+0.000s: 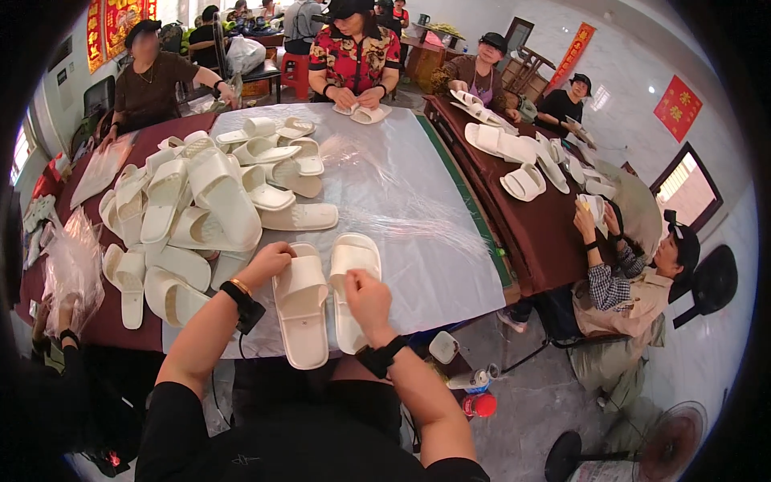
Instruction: Assembling, cleaning, and inspecting white slippers in a workshop setting.
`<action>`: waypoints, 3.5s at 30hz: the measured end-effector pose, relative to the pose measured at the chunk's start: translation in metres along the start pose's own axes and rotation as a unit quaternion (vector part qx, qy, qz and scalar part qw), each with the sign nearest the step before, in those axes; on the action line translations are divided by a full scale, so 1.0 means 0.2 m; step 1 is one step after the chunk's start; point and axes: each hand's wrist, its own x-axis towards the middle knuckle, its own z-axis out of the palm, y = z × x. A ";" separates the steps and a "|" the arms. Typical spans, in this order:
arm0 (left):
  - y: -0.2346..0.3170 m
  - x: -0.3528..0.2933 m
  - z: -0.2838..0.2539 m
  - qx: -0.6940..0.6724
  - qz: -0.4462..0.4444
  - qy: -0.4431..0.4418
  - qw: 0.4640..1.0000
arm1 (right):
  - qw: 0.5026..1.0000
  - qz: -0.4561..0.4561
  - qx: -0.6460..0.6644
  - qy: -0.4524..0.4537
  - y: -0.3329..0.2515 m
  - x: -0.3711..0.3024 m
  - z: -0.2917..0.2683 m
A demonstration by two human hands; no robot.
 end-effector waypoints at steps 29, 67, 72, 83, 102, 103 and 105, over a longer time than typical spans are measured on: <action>0.23 -0.08 0.15 -0.138 0.048 0.186 0.972 | 0.998 -0.038 0.006 0.050 0.23 0.49 0.17; 0.18 -0.09 0.22 -0.281 0.024 0.180 0.942 | 0.981 -0.178 0.066 -0.040 0.06 0.38 0.27; 0.20 -0.11 0.21 -0.270 0.020 0.170 0.947 | 0.979 -0.191 0.053 -0.044 0.06 0.38 0.27; 0.19 -0.12 0.22 -0.139 0.084 0.190 0.968 | 0.975 -0.204 0.066 -0.058 0.08 0.38 0.28; 0.18 -0.11 0.23 -0.075 0.112 0.168 0.977 | 0.966 -0.247 0.043 -0.071 0.07 0.38 0.28; 0.18 -0.11 0.23 -0.075 0.112 0.168 0.976 | 0.965 -0.247 0.043 -0.071 0.07 0.38 0.28; 0.17 -0.11 0.24 -0.079 0.124 0.193 0.970 | 0.966 -0.242 0.059 -0.067 0.06 0.38 0.28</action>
